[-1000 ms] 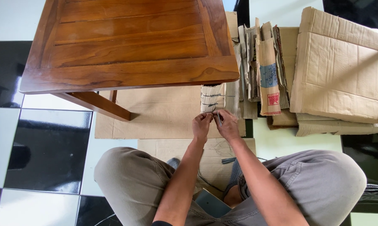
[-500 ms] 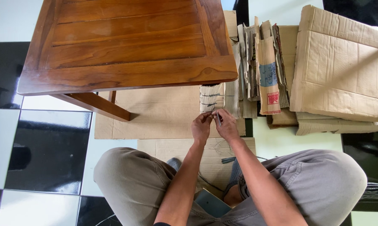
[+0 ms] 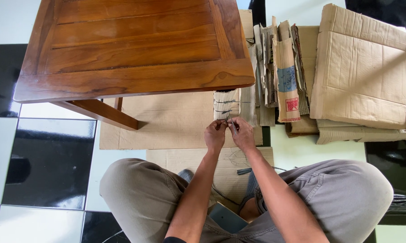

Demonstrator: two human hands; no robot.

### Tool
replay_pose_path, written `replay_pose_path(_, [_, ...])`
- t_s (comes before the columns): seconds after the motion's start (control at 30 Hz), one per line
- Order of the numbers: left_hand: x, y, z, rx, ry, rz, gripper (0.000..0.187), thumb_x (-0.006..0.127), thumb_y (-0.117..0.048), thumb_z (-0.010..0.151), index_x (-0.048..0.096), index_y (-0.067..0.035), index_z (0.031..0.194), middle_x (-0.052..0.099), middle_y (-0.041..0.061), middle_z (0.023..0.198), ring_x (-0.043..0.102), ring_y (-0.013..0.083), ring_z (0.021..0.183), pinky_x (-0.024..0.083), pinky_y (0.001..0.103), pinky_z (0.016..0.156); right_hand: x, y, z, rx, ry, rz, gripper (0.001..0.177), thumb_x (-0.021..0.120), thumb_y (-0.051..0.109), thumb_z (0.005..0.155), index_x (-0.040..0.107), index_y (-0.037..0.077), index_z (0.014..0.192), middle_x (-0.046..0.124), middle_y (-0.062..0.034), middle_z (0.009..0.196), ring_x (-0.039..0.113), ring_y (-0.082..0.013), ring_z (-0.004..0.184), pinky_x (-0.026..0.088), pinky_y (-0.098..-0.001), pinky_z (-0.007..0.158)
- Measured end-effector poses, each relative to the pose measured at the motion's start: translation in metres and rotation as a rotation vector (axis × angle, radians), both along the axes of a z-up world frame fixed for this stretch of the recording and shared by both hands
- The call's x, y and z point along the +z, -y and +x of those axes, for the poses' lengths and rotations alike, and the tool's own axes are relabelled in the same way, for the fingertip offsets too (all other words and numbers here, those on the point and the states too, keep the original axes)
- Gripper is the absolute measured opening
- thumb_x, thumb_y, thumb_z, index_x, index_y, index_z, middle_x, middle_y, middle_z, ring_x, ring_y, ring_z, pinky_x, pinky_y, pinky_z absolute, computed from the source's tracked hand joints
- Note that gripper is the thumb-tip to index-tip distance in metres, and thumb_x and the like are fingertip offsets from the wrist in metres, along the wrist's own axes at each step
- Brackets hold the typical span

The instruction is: Wrapping a wooden table leg with protective paper and securing it with string

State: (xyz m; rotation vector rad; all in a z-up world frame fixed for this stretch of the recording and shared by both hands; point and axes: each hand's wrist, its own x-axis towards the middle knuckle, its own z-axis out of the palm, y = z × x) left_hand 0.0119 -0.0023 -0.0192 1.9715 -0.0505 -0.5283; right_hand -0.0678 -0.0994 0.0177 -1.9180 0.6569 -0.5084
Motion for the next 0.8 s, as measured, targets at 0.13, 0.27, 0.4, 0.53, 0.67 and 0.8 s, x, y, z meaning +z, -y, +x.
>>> replay_pose_path(0.13, [-0.009, 0.002, 0.001, 0.008, -0.012, 0.023, 0.01, 0.074, -0.031, 0.087, 0.081, -0.028, 0.093, 0.077, -0.005, 0.075, 0.076, 0.0171, 0.076, 0.056, 0.033, 0.073, 0.005, -0.001, 0.0, -0.005, -0.025, -0.022, 0.008, 0.072, 0.013, 0.095, 0.077, 0.015, 0.101, 0.073, -0.015, 0.093, 0.072, -0.0374, 0.089, 0.061, -0.0414, 0.071])
replay_pose_path(0.27, [-0.008, 0.005, -0.002, 0.048, -0.003, -0.045, 0.011, 0.071, -0.029, 0.086, 0.081, -0.024, 0.087, 0.077, -0.003, 0.074, 0.074, 0.0183, 0.074, 0.054, 0.032, 0.075, 0.005, -0.002, -0.001, -0.119, -0.076, 0.059, 0.011, 0.071, 0.008, 0.094, 0.075, 0.013, 0.103, 0.074, -0.0142, 0.088, 0.073, -0.0322, 0.085, 0.059, -0.0421, 0.072])
replay_pose_path(0.4, [0.003, 0.009, -0.006, 0.143, -0.105, -0.211, 0.012, 0.069, -0.024, 0.085, 0.08, -0.018, 0.084, 0.076, 0.0, 0.074, 0.066, 0.0131, 0.069, 0.049, 0.029, 0.071, 0.0, 0.0, -0.001, -0.202, -0.063, 0.152, 0.01, 0.072, 0.009, 0.095, 0.074, 0.014, 0.103, 0.074, -0.0098, 0.086, 0.071, -0.0245, 0.08, 0.058, -0.0379, 0.071])
replay_pose_path(0.53, [-0.016, 0.017, -0.007, 0.259, -0.271, -0.413, 0.011, 0.07, -0.018, 0.084, 0.078, -0.012, 0.088, 0.074, 0.0, 0.078, 0.062, 0.0082, 0.071, 0.046, 0.024, 0.072, -0.013, 0.004, 0.001, -0.228, -0.038, 0.184, 0.012, 0.074, 0.01, 0.094, 0.073, 0.015, 0.105, 0.074, -0.0074, 0.087, 0.071, -0.0214, 0.081, 0.057, -0.0384, 0.072])
replay_pose_path(0.67, [-0.007, 0.014, -0.001, 0.278, -0.556, -0.338, 0.012, 0.071, -0.028, 0.082, 0.076, -0.022, 0.092, 0.077, -0.003, 0.085, 0.07, 0.0124, 0.079, 0.039, 0.032, 0.07, -0.013, 0.006, 0.0, -0.254, -0.051, 0.245, 0.012, 0.077, 0.013, 0.091, 0.073, 0.017, 0.102, 0.074, -0.0029, 0.085, 0.068, -0.0146, 0.078, 0.057, -0.0321, 0.073])
replay_pose_path(0.8, [-0.001, 0.013, 0.003, 0.289, -0.667, -0.371, 0.015, 0.073, -0.029, 0.08, 0.074, -0.024, 0.094, 0.077, -0.004, 0.089, 0.07, 0.0151, 0.085, 0.036, 0.038, 0.077, -0.012, 0.007, 0.0, -0.266, -0.039, 0.27, 0.012, 0.076, 0.012, 0.092, 0.073, 0.016, 0.103, 0.073, -0.0029, 0.085, 0.067, -0.0142, 0.079, 0.056, -0.0332, 0.073])
